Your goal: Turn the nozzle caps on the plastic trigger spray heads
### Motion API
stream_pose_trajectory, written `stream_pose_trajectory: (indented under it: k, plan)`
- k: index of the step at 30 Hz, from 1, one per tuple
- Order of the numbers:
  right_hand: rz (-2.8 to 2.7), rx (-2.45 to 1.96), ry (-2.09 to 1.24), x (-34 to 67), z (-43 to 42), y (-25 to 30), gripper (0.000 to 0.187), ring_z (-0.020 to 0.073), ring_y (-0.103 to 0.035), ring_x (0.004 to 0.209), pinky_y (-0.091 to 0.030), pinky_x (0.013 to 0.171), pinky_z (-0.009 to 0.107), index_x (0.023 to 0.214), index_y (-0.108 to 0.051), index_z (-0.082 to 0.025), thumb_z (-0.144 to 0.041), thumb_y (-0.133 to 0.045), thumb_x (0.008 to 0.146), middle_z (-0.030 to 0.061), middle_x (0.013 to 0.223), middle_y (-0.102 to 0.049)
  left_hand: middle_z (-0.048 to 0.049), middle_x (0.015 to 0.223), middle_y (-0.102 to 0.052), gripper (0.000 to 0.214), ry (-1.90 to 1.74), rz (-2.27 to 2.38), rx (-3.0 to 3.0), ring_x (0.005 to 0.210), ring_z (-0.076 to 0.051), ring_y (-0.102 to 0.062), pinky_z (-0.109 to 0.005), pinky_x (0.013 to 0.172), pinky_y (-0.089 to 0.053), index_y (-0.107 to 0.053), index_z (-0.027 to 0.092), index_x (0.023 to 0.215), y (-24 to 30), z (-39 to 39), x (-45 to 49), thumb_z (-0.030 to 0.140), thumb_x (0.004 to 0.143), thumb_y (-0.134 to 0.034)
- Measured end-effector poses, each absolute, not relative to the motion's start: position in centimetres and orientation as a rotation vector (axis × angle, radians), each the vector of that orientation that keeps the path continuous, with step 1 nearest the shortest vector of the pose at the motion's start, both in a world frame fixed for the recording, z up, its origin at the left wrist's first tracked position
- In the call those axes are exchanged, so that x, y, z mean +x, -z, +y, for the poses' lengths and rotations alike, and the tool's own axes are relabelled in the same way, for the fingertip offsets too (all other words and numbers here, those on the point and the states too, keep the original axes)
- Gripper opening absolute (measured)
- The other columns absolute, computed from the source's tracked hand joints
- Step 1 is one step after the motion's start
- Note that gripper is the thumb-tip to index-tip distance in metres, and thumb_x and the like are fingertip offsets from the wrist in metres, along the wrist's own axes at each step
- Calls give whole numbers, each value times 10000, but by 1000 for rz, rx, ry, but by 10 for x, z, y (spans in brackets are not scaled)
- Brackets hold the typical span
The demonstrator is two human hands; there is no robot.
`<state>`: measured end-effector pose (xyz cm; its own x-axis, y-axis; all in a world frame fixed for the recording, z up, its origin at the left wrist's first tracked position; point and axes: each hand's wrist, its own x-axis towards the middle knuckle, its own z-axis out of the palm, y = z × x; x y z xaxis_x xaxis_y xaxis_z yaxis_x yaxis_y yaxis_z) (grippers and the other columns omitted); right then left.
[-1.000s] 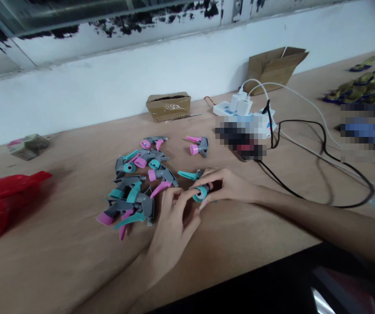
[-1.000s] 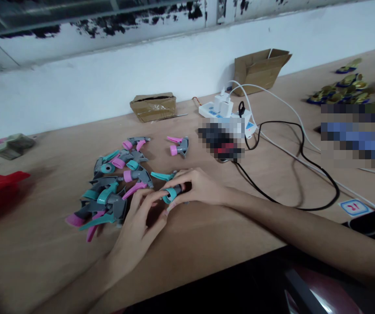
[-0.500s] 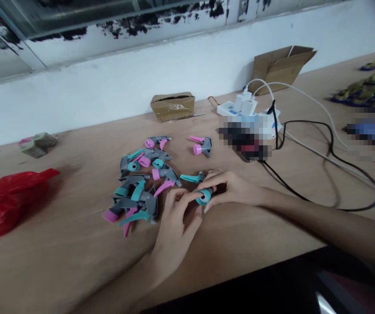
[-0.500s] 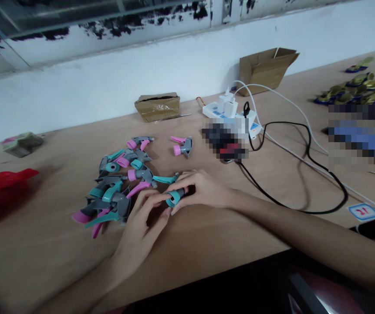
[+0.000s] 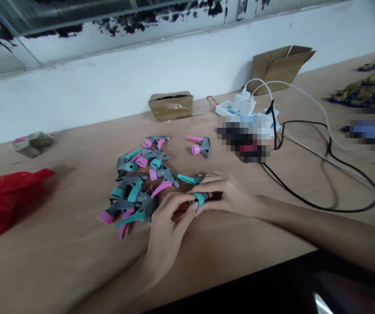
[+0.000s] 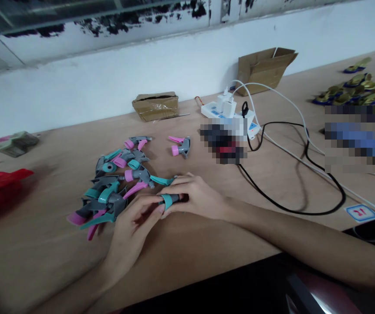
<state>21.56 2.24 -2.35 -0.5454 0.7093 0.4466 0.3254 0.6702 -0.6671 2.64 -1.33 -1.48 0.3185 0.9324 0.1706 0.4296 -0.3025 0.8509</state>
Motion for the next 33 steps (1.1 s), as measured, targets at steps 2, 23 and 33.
stream_pose_trajectory:
  k: [2,23,33]
  plan:
    - [-2125,-803,-672,213,20,25,334,128,-564,828,-414,782,285,1032,-627,-183,-326,-667,733,27,893,-648,-2,917,-588,111,-936,1183,1795,800,-132,-585,-251,677,-527,-597,236,944,16,-14,27,246,847,-544]
    - [-2166,-793,-539,212,17,29,290,110,-569,767,-367,797,279,926,-647,-185,-369,-682,704,-6,802,-647,-5,874,-494,53,-758,1157,1917,694,-94,-548,-193,553,-510,-536,184,818,8,0,24,159,849,-501]
    - [-2154,-798,-545,211,14,27,313,112,-573,767,-365,826,293,940,-643,-197,-400,-672,704,-12,797,-654,-4,845,-452,75,-788,1299,2250,788,-134,-479,-258,696,-442,-547,205,814,2,-5,22,160,854,-502]
